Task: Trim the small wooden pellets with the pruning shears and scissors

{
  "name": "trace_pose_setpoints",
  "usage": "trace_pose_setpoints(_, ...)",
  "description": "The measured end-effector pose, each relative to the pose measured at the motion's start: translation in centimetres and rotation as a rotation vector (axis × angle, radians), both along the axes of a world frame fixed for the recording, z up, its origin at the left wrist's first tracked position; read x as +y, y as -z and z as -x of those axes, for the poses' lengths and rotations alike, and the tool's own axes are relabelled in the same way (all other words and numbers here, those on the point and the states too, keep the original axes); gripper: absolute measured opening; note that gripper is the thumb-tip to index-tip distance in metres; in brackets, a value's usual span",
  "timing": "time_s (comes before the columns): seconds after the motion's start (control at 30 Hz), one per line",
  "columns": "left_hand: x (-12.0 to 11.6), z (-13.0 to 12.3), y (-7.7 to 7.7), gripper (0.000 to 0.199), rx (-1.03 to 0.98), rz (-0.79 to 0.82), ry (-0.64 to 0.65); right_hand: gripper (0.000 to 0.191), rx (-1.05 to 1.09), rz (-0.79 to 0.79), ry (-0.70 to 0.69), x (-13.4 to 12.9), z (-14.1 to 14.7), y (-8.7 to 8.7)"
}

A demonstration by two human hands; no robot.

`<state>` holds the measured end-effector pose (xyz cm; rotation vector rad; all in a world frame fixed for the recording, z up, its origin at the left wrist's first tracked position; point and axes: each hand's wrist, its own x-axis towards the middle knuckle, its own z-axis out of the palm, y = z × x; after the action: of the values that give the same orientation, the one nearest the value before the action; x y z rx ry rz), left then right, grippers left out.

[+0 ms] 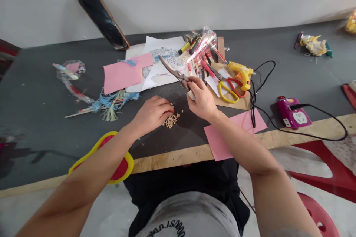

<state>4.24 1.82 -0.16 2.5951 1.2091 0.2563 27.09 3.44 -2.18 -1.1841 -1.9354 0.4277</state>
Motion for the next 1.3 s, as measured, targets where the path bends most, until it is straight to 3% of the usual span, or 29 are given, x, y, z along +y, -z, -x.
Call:
trace_pose_setpoints(0.07, -0.1, 0.1, -0.2, 0.020, -0.063, 0.032, -0.028, 0.033, -0.003, -0.002, -0.001, 0.0, 0.0, 0.0)
trace_pose_setpoints(0.17, -0.3, 0.8, -0.3, 0.014, -0.319, 0.155, -0.162, 0.033, -0.033, 0.007, -0.002, 0.0, 0.0, -0.1)
trace_pose_setpoints(0.33, -0.9, 1.9, 0.6, 0.022, -1.080, 0.529, -0.520, 0.036, -0.236, -0.010, -0.047, -0.9, 0.4, -0.6)
trace_pose_setpoints(0.4, -1.0, 2.0, 0.9, 0.028, -1.355, 0.648, -0.565, 0.037, -0.350, -0.017, -0.059, -1.5, 0.8, -1.0)
trace_pose_setpoints(0.5, -0.8, 2.4, 0.9, 0.031, -1.550, 0.728, -0.566, 0.035, -0.478, -0.066, -0.053, -2.4, 1.4, -1.4)
trace_pose_setpoints(0.73, -0.6, 3.5, 0.3, 0.029, -1.675, 0.795, -0.534, 0.034, -0.576, -0.171, -0.043, -3.3, 2.0, -1.6)
trace_pose_setpoints(1.0, -0.9, 3.4, 0.4, 0.037, -1.641, 0.800, -0.462, 0.032, -0.604, -0.210, -0.062, -3.7, 2.6, -1.7)
trace_pose_setpoints(1.3, -1.0, 3.1, 0.1, 0.040, -1.657, 0.832, -0.469, 0.029, -0.633, -0.238, -0.031, -3.9, 2.6, -1.9)
